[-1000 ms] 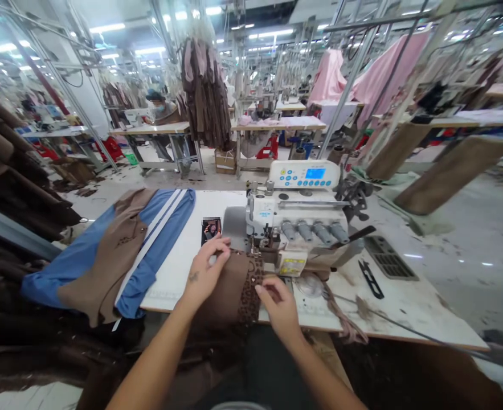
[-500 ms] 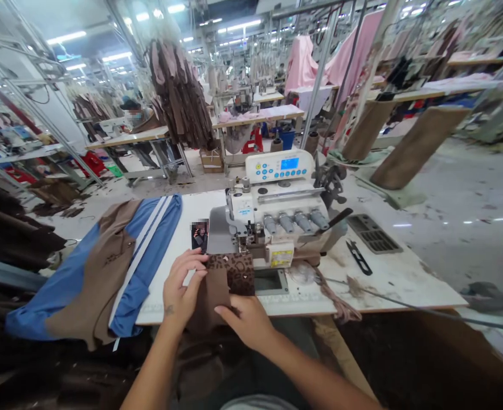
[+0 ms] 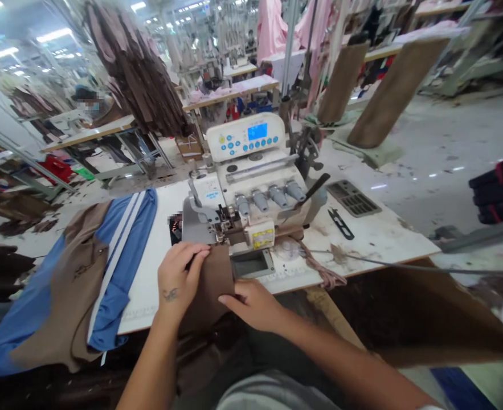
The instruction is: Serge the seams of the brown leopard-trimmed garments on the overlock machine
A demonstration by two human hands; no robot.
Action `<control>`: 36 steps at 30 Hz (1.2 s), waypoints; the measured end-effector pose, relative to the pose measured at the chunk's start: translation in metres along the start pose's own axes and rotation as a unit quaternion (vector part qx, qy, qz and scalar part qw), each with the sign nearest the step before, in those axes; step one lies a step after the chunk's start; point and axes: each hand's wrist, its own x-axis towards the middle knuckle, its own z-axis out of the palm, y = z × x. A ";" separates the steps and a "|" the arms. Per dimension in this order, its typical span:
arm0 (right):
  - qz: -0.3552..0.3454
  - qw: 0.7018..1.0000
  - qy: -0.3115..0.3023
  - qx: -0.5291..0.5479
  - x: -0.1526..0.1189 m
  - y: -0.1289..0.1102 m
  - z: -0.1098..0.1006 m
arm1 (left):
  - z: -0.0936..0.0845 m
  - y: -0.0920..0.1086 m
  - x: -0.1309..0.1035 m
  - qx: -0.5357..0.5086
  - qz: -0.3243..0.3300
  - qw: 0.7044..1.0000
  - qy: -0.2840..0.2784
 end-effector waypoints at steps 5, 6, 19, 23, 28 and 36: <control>-0.016 0.999 0.040 0.001 -0.010 0.006 0.008 | -0.008 -0.003 0.006 -0.001 -0.017 0.999 -0.035; -0.012 0.999 0.044 0.006 -0.010 0.006 0.009 | -0.008 -0.004 0.008 -0.001 -0.022 0.999 -0.042; 0.013 0.997 0.078 0.021 0.002 0.001 0.008 | 0.006 -0.027 0.039 -0.082 -0.114 0.988 -0.069; -0.016 0.995 0.090 0.030 0.005 0.002 0.011 | 0.006 -0.032 0.003 -0.184 -0.195 0.957 0.106; -0.046 0.992 0.104 0.049 0.010 0.002 0.009 | -0.013 -0.028 -0.088 -0.166 -0.340 0.925 0.048; -0.114 0.988 0.098 0.027 0.001 0.012 0.009 | -0.055 -0.027 -0.171 -0.281 -0.547 0.788 -0.012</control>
